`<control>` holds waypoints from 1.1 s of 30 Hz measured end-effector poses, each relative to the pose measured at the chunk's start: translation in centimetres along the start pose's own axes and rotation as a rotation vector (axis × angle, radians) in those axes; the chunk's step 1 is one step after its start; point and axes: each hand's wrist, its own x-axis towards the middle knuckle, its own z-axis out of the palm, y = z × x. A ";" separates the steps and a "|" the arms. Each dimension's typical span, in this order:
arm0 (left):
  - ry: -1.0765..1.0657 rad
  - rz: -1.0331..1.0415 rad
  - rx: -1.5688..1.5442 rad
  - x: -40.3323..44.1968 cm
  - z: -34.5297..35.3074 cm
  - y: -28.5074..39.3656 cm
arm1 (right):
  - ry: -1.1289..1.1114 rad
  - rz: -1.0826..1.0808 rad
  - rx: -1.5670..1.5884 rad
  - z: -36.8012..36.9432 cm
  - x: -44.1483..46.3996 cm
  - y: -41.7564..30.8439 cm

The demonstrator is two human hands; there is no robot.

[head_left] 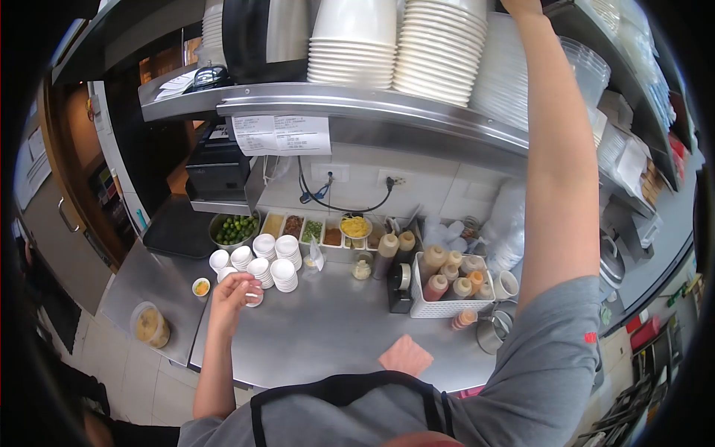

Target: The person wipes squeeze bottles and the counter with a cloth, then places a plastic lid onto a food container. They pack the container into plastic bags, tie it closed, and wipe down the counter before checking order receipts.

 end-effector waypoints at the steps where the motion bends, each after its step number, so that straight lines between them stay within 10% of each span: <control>1: 0.003 -0.001 -0.004 -0.3 -0.5 -0.4 | 0.000 -0.005 0.002 0.7 0.2 0.1; 13: 0.176 -0.135 -0.074 -2.7 -4.1 -6.1 | -0.032 -0.110 0.312 4.3 2.3 2.1; 19: 0.198 -0.193 -0.080 -3.3 -4.9 -7.4 | -0.260 -0.140 -0.471 8.0 3.9 5.5; 33: 0.252 -0.236 -0.048 -3.4 -4.7 -9.0 | -0.343 0.033 -0.128 6.0 4.3 3.6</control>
